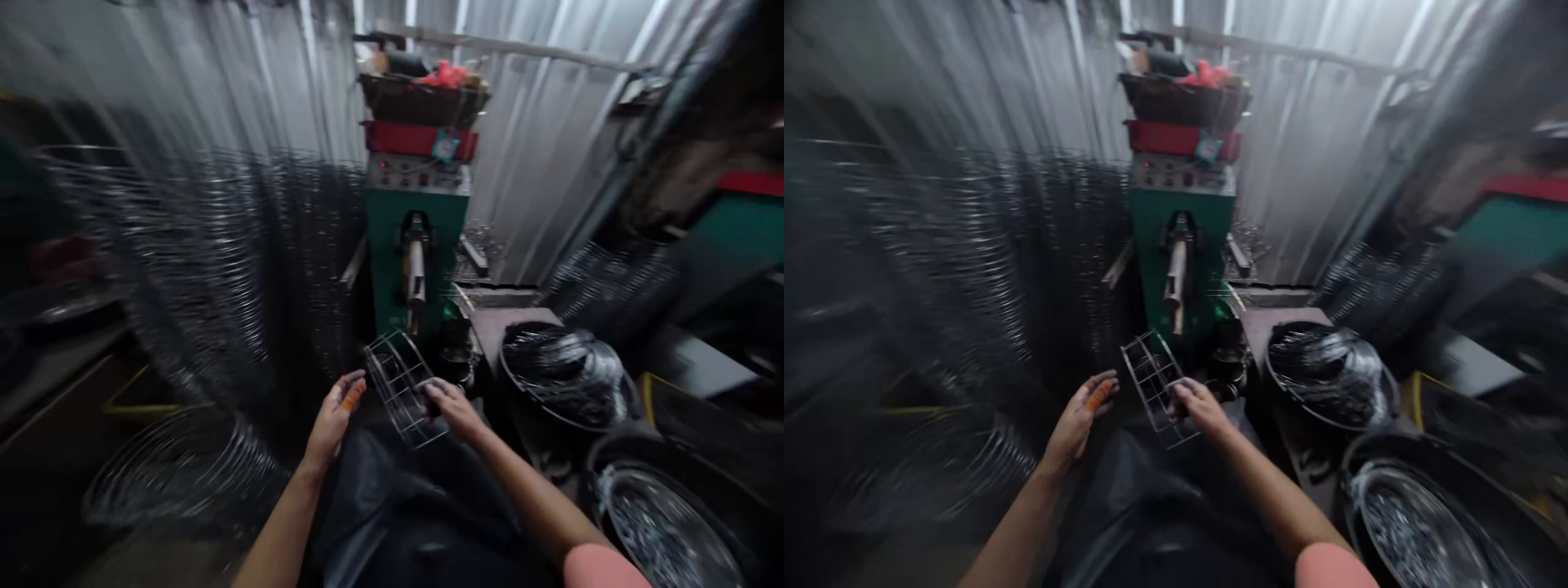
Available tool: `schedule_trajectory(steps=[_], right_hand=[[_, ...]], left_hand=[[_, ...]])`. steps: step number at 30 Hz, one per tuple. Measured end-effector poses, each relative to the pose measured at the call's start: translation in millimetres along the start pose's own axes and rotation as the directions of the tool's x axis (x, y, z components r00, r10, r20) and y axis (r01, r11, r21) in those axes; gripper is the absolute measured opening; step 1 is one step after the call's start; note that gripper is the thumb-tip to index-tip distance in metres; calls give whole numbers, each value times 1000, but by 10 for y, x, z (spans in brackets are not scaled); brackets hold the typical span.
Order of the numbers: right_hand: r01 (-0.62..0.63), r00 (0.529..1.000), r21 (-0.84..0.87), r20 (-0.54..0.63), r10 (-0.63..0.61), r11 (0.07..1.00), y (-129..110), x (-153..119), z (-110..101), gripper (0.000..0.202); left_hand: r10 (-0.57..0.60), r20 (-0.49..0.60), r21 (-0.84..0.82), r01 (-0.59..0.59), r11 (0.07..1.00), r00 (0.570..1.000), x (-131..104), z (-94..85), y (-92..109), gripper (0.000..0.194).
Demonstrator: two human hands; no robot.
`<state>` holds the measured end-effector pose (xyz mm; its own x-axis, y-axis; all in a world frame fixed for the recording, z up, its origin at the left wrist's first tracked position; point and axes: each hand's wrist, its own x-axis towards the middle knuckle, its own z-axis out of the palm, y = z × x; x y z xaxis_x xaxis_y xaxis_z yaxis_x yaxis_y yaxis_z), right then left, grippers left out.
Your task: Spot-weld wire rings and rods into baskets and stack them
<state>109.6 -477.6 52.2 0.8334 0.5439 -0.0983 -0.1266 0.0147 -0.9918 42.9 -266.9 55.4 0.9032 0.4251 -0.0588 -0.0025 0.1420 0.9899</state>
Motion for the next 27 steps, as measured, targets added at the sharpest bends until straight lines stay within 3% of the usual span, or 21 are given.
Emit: schedule_trajectory(steps=[3, 6, 8, 10, 11, 12, 14, 16, 18, 20, 23, 27], right_hand=[[73, 996, -28, -48, -74, 997, 307, 30, 97, 48], [109, 994, -168, -6, -112, 980, 495, 4, -24, 43], [147, 987, -364, -10, -162, 920, 460, -25, -350, 37], [148, 958, -560, -125, -259, 815, 284, -29, -889, 34], [98, 920, -624, -239, -309, 775, 157, -19, -1217, 33], [22, 853, -677, -370, -367, 735, 14, 0, -1565, 31], [-234, 661, -710, -617, -427, 664, -277, 51, -2251, 31], [-527, 473, -609, -789, -391, 593, -514, 116, -2823, 38], [-726, 292, -429, -900, -323, 538, -650, 194, -3224, 50], [-825, 172, -272, -956, -239, 495, -682, 277, -3466, 63], [-873, 112, -165, -984, -139, 460, -630, 375, -3645, 72], [-871, 115, -146, -989, -94, 469, -577, 370, -3770, 63]], left_hand=[[-111, 121, -52, 118, 992, 986, -53, 375, -189, 51], [-158, 125, -83, 169, 982, 979, -25, 604, -361, 57], [-184, 111, -76, 193, 978, 977, 7, 654, -437, 61], [-230, 91, -73, 236, 969, 969, 31, 652, -479, 64], [-257, 77, -76, 263, 962, 963, 40, 643, -489, 65], [-282, 64, -76, 286, 955, 957, 47, 635, -494, 67], [-309, 43, -66, 311, 948, 950, 58, 629, -502, 67], [-307, 35, -48, 308, 950, 951, 72, 644, -514, 65], [-314, 42, -32, 316, 948, 948, 90, 670, -535, 64], [-334, 47, -28, 335, 942, 942, 113, 693, -561, 65], [-355, 59, -35, 358, 933, 933, 163, 691, -616, 65], [-361, 39, -38, 362, 931, 932, 256, 649, -711, 65]])
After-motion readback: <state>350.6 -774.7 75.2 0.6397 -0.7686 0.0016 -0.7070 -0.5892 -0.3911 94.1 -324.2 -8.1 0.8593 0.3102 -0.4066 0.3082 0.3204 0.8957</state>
